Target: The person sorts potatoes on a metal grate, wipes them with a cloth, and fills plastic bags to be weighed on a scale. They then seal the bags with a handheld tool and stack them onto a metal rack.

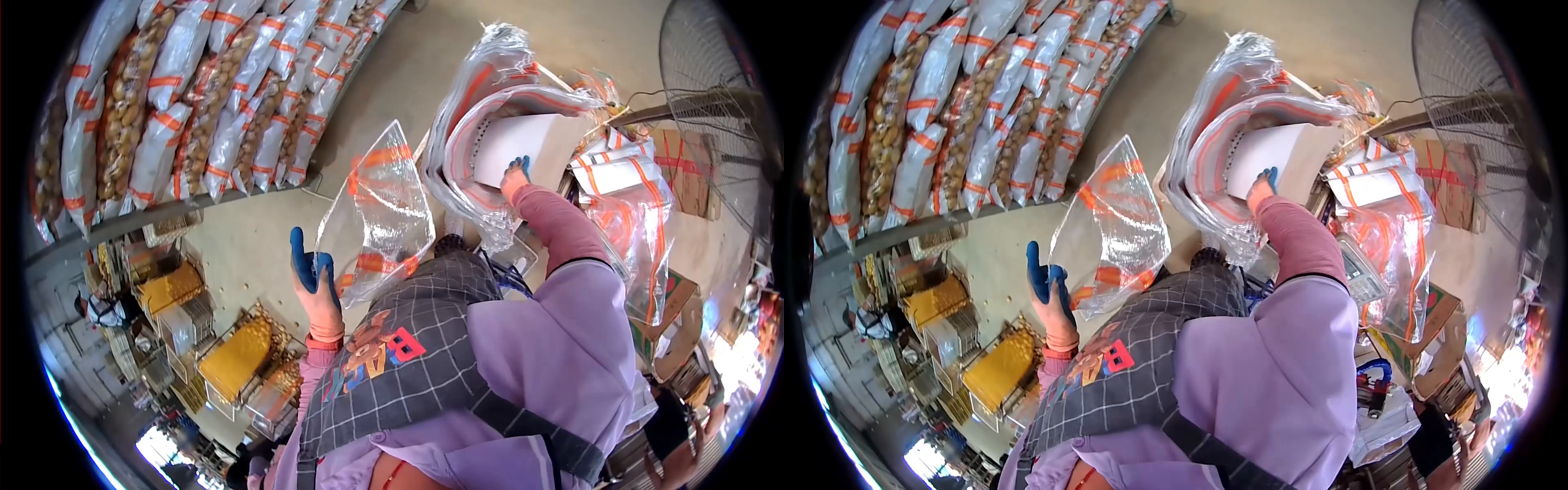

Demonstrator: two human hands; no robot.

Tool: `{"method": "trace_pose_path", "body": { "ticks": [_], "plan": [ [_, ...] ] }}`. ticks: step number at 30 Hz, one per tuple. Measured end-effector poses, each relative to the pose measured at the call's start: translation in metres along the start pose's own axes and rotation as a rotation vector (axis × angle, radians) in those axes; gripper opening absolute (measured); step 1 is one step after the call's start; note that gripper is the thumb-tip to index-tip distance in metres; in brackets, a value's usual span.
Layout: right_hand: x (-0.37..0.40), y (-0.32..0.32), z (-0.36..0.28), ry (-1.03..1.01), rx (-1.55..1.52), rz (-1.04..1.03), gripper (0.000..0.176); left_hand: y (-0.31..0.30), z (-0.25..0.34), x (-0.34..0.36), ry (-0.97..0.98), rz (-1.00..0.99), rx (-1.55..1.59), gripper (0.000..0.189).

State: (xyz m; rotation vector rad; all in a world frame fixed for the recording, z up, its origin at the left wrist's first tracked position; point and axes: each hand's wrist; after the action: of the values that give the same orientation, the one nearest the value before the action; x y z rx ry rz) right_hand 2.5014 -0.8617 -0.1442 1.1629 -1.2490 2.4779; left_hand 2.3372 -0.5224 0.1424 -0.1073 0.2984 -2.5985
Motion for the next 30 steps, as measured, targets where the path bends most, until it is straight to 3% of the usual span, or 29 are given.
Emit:
{"method": "trace_pose_path", "body": {
  "ticks": [2, 4, 6, 7, 8, 9, 10, 11, 13, 14, 16, 17, 18, 20, 21, 22, 25, 26, 27, 28, 30],
  "plan": [
    [0.017, -0.026, 0.006, -0.193, -0.115, -0.146, 0.033, -0.005, -0.005, 0.005, 0.027, -0.058, -0.003, 0.054],
    [0.026, -0.027, 0.013, -0.189, -0.179, 0.156, 0.023, -0.013, -0.013, 0.005, 0.046, -0.144, 0.036, 0.048],
    [0.070, -0.081, 0.039, -0.160, -0.311, 0.164, 0.023, -0.009, -0.017, -0.005, 0.440, -0.406, -0.191, 0.037],
    [0.092, -0.100, 0.052, -0.169, -0.364, 0.255, 0.023, -0.001, -0.012, -0.004, 0.316, -0.420, -0.290, 0.027],
    [0.136, -0.141, 0.069, -0.119, -0.462, 0.228, 0.023, 0.000, -0.035, -0.011, 0.403, -0.498, -0.421, 0.027],
    [0.165, -0.158, 0.082, -0.081, -0.532, 0.314, 0.022, -0.001, -0.066, -0.012, 0.351, -0.530, -0.464, 0.026],
    [0.187, -0.149, 0.095, -0.062, -0.581, 0.588, 0.021, 0.004, -0.087, -0.014, 0.321, -0.556, -0.493, 0.026],
    [0.234, -0.165, 0.105, 0.062, -0.687, 0.717, 0.023, 0.013, -0.093, -0.015, 0.262, -0.575, -0.409, 0.026],
    [0.326, -0.191, 0.111, 0.221, -1.062, 0.789, 0.024, 0.030, -0.128, -0.016, 0.080, -0.666, -0.091, 0.027],
    [0.353, -0.189, 0.106, 0.245, -1.310, 0.886, 0.029, 0.041, -0.150, -0.020, -0.060, -0.741, 0.132, 0.026],
    [0.393, -0.190, 0.074, 0.608, -1.866, 0.827, 0.029, 0.053, -0.149, -0.025, -0.353, -0.863, 0.049, 0.029],
    [0.381, -0.169, 0.047, 0.607, -2.172, 0.995, 0.030, 0.061, -0.151, -0.030, -0.486, -0.962, 0.135, 0.037],
    [0.367, -0.146, 0.021, 0.578, -2.478, 1.159, 0.032, 0.068, -0.130, -0.028, -0.465, -0.967, 0.156, 0.037],
    [0.369, -0.150, -0.028, 0.776, -2.185, 1.022, 0.037, 0.072, -0.050, -0.020, -0.491, -0.853, 0.770, 0.044],
    [0.351, -0.127, -0.058, 0.744, -2.180, 1.006, 0.038, 0.063, -0.015, -0.025, -0.532, -0.958, 0.845, 0.049],
    [0.332, -0.111, -0.077, 0.712, -2.180, 0.983, 0.040, 0.056, -0.016, -0.032, -0.641, -0.934, 0.896, 0.050],
    [0.340, -0.154, -0.117, 0.312, -2.103, 0.997, 0.049, 0.029, 0.008, -0.050, -0.060, -1.088, 0.471, 0.052],
    [0.334, -0.160, -0.127, 0.213, -2.139, 1.027, 0.052, 0.021, 0.013, -0.048, -0.056, -1.086, 0.468, 0.052],
    [0.331, -0.164, -0.129, 0.049, -2.374, 0.865, 0.052, 0.011, 0.018, -0.046, 0.120, -1.064, 0.322, 0.054],
    [0.328, -0.178, -0.125, 0.045, -2.376, 0.867, 0.052, 0.001, 0.022, -0.043, 0.293, -1.032, 0.175, 0.056],
    [0.320, -0.198, -0.124, -0.112, -2.689, 0.526, 0.044, -0.013, 0.026, -0.030, 0.381, -0.990, 0.096, 0.061]
  ]
}}
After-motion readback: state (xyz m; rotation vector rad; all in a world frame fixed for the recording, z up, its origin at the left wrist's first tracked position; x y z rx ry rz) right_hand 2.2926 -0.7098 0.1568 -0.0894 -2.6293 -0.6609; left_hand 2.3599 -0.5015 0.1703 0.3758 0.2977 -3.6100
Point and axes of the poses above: each hand's wrist, its own x-axis away from the middle knuckle, its own y-axis out of the palm, z = x × y, and after that the axes turned 3 degrees about y, right-handed
